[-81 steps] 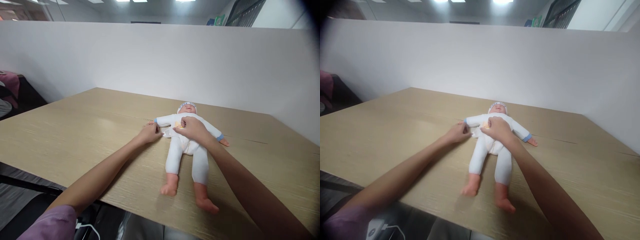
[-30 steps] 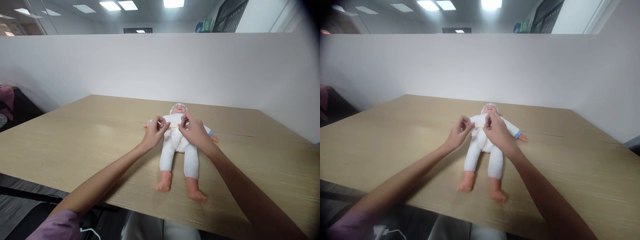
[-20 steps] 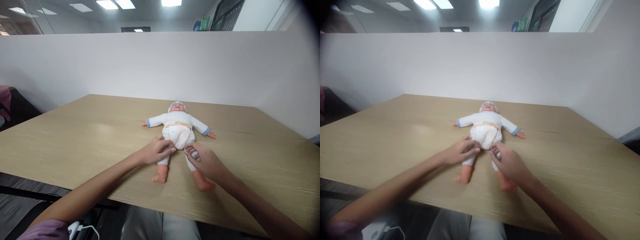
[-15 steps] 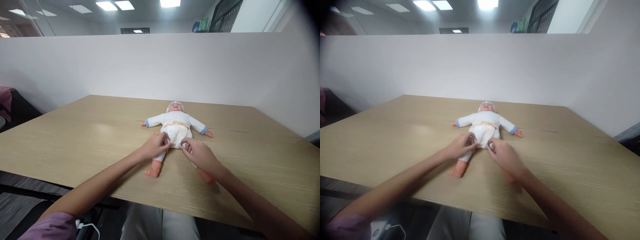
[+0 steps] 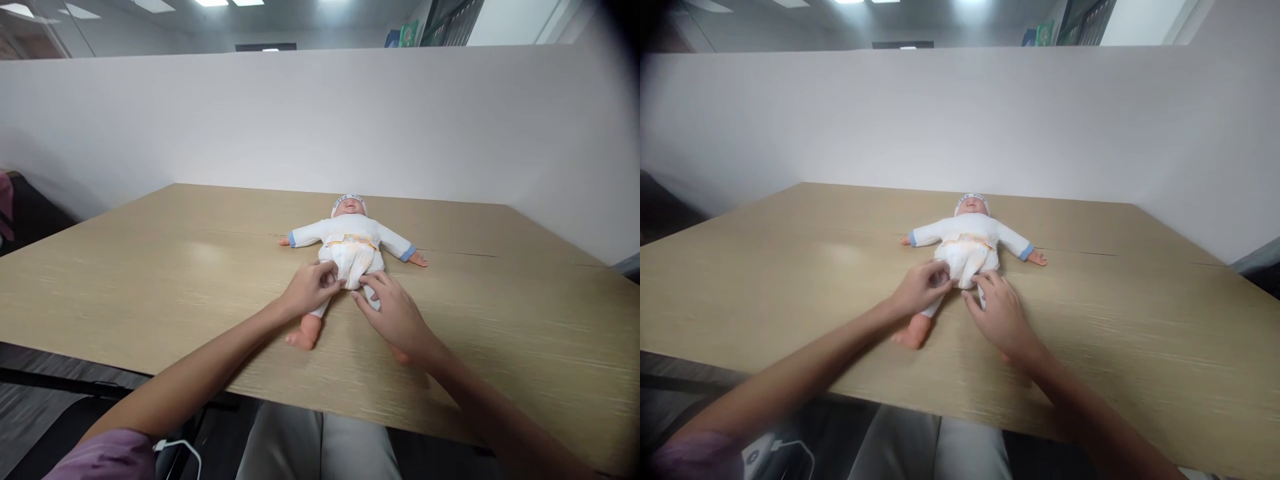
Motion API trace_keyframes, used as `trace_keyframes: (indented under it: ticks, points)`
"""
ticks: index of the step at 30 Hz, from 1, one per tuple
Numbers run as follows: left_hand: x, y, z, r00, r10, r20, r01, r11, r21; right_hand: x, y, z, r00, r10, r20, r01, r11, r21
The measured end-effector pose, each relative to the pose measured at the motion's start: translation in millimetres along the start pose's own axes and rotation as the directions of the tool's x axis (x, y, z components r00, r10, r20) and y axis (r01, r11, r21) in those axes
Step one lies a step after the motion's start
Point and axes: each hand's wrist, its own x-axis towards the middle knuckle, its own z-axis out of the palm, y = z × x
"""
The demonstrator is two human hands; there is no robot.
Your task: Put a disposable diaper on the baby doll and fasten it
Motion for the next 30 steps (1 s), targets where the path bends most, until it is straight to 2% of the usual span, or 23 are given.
trace_keyframes:
  ticks: [4,11,16,24,30]
  points:
    - [-1.6,-3.0,0.5,0.993,0.088,-0.074,-0.092,0.995,-0.046,-0.4,-0.4,2.9,1.0,0.0,0.001,0.0,1.0,0.02]
    - [1.9,-4.7,-0.7,0.992,0.121,-0.022,-0.122,0.989,-0.078,0.3,3.6,7.8,1.0,0.031,0.008,-0.031,0.999,0.03]
    - [4.4,-6.0,1.2,0.998,0.056,-0.008,-0.056,0.994,-0.096,3.1,5.7,10.0,0.997,0.078,-0.009,-0.078,0.995,0.061]
    - [5.8,-0.6,-4.5,0.994,-0.099,0.041,0.107,0.945,-0.311,7.7,5.7,11.3,0.982,0.187,-0.03,-0.182,0.974,0.132]
    - [5.4,-2.9,-3.0,0.976,-0.21,0.057,0.21,0.84,-0.499,12.8,13.8,10.6,0.963,0.246,-0.111,-0.193,0.915,0.355]
